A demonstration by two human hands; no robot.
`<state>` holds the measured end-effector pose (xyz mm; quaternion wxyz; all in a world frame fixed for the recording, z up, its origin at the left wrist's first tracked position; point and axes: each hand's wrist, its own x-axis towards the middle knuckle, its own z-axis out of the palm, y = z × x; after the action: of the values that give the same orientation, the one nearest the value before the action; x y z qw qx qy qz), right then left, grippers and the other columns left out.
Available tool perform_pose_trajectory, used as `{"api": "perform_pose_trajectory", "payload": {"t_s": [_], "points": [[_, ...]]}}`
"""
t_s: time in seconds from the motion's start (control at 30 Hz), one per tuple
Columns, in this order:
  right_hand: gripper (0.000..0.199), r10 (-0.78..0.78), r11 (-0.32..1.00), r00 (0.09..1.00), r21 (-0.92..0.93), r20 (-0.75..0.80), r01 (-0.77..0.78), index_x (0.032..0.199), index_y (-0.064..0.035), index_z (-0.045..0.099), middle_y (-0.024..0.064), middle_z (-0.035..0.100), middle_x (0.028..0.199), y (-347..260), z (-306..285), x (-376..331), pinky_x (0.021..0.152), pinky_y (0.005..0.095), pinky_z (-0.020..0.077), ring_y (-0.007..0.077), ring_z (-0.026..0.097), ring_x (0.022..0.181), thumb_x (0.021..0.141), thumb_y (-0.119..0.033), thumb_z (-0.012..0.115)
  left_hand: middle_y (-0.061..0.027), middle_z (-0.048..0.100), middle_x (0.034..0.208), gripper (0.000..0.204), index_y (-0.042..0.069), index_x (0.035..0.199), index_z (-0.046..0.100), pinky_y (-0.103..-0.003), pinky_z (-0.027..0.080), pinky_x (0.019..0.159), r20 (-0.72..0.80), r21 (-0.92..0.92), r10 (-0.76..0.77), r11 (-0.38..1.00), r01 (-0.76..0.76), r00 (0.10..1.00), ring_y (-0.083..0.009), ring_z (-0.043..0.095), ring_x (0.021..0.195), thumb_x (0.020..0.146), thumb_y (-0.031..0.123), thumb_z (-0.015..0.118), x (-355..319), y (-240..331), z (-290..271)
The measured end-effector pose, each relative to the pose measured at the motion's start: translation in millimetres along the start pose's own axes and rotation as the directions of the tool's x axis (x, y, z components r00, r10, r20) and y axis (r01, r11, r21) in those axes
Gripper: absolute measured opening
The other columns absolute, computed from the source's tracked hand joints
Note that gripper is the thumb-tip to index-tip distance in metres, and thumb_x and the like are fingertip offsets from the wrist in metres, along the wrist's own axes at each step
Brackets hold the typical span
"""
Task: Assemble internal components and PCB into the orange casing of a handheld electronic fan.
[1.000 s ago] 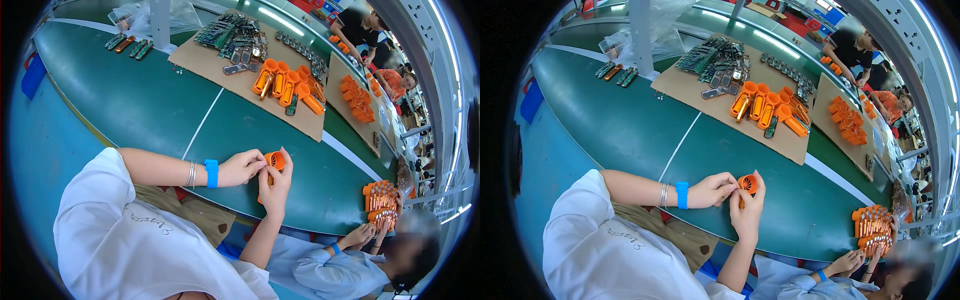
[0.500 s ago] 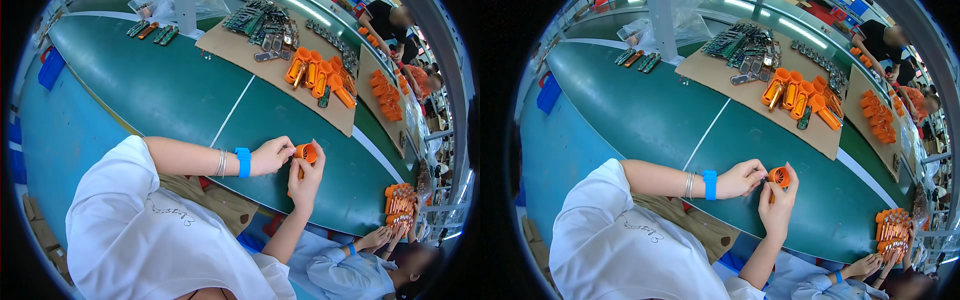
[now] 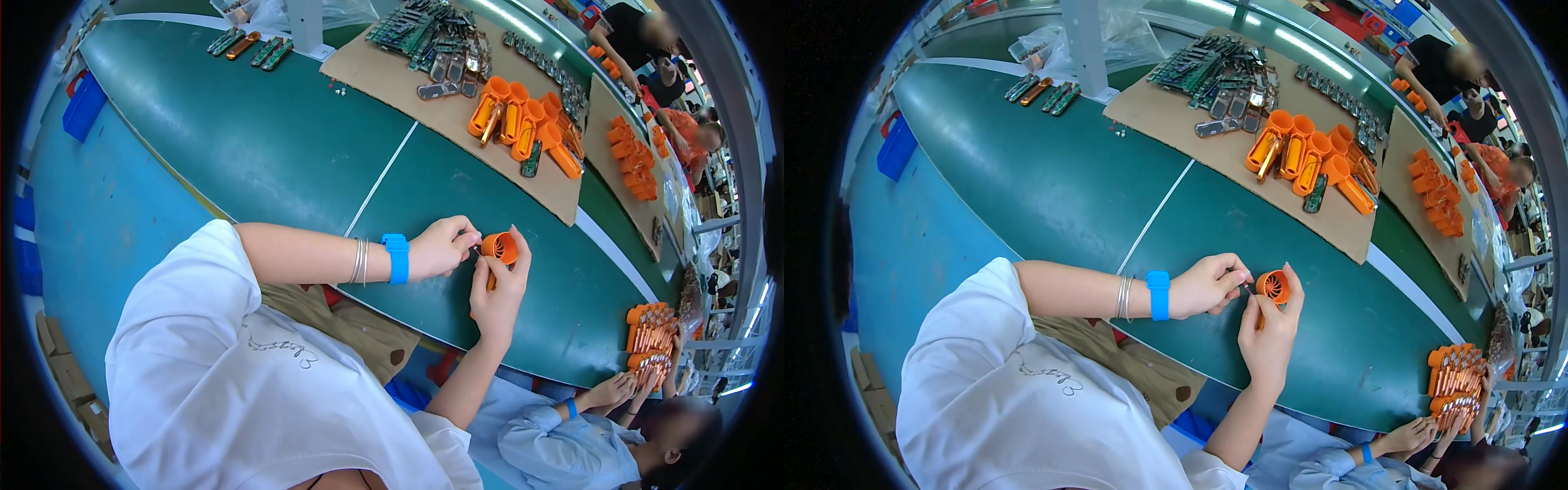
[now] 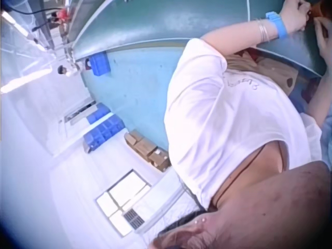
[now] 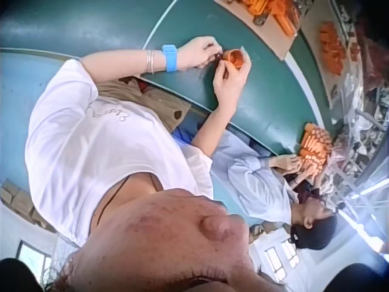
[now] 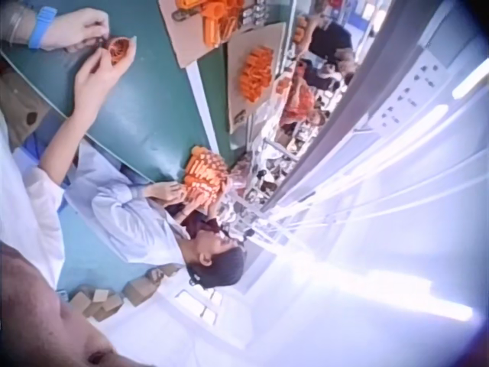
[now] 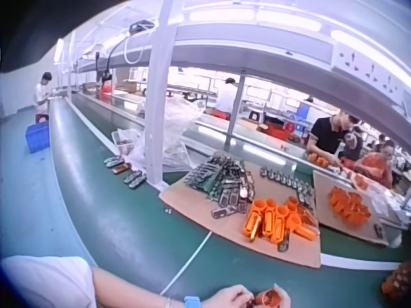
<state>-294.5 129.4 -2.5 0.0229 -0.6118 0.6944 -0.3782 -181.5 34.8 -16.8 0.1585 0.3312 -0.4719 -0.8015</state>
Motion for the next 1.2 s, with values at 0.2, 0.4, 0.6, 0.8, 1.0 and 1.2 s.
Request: {"api": "perform_pose_trajectory", "payload": {"t_s": [0.2, 0.4, 0.6, 0.8, 1.0, 1.2], "points": [[0.006, 0.039, 0.998, 0.999, 0.040, 0.004, -0.039, 0.081, 0.0021, 0.064, 0.0185, 0.045, 0.131, 2, 2, -1, 0.087, 0.0385, 0.0461, 0.0342, 0.054, 0.109, 0.077, 0.001, 0.061, -0.0025, 0.047, 0.067, 0.015, 0.004, 0.101, 0.050, -0.023, 0.032, 0.041, -0.026, 0.021, -0.004, 1.000, 0.005, 1.000, -0.0078, 0.037, 0.046, 0.098, 0.016, 0.043, 4, 2, -1], [0.005, 0.016, 0.999, 1.000, 0.044, -0.009, -0.016, 0.081, 0.0038, 0.063, 0.0222, 0.042, 0.131, 3, 1, -3, 0.090, 0.0399, 0.0451, 0.0373, 0.051, 0.113, 0.078, 0.003, 0.059, -0.0028, 0.049, 0.067, 0.015, 0.004, 0.097, 0.049, -0.023, 0.033, 0.041, -0.024, 0.182, 0.147, 0.973, -0.141, 0.989, -0.0082, 0.038, 0.046, 0.098, 0.018, 0.044, 4, -5, -2], [0.005, 0.077, 0.995, 0.997, 0.069, -0.027, -0.075, 0.080, 0.0025, 0.064, 0.0187, 0.044, 0.132, 2, 2, -3, 0.090, 0.0390, 0.0440, 0.0346, 0.052, 0.112, 0.078, -0.001, 0.061, -0.0034, 0.048, 0.068, 0.017, 0.006, 0.099, 0.046, -0.022, 0.034, 0.044, 0.115, -0.007, -0.015, 1.000, 0.016, 0.993, -0.0081, 0.037, 0.050, 0.099, 0.023, 0.042, 3, 2, -9], [0.006, 0.042, 0.998, 0.999, 0.048, -0.006, -0.042, 0.083, 0.0030, 0.063, 0.0219, 0.041, 0.133, 2, 2, -2, 0.090, 0.0402, 0.0448, 0.0375, 0.051, 0.113, 0.079, 0.001, 0.059, -0.0032, 0.047, 0.067, 0.021, 0.005, 0.102, 0.047, -0.023, 0.034, 0.045, 0.177, -0.021, -0.009, 1.000, 0.013, 0.984, -0.0084, 0.036, 0.050, 0.100, 0.025, 0.039, 2, 3, -10], [0.005, 0.037, 0.999, 0.999, 0.034, -0.009, -0.037, 0.083, 0.0027, 0.062, 0.0216, 0.040, 0.134, 2, 3, -2, 0.090, 0.0401, 0.0455, 0.0370, 0.052, 0.112, 0.079, 0.002, 0.060, -0.0034, 0.051, 0.066, 0.023, 0.002, 0.095, 0.050, -0.024, 0.036, 0.041, 0.150, 0.254, 0.036, 0.964, -0.073, 0.988, -0.0095, 0.045, 0.046, 0.098, 0.024, 0.045, 3, 5, -8], [0.004, 0.108, 0.990, 0.994, 0.085, 0.005, -0.108, 0.080, 0.0026, 0.063, 0.0185, 0.044, 0.132, -5, 5, -2, 0.092, 0.0392, 0.0438, 0.0350, 0.051, 0.113, 0.078, 0.000, 0.062, -0.0054, 0.057, 0.069, 0.021, 0.000, 0.094, 0.050, -0.025, 0.040, 0.041, 0.085, 0.299, 0.088, 0.948, -0.109, 0.993, -0.0104, 0.049, 0.045, 0.097, 0.020, 0.045, 1, 2, -6]]}}
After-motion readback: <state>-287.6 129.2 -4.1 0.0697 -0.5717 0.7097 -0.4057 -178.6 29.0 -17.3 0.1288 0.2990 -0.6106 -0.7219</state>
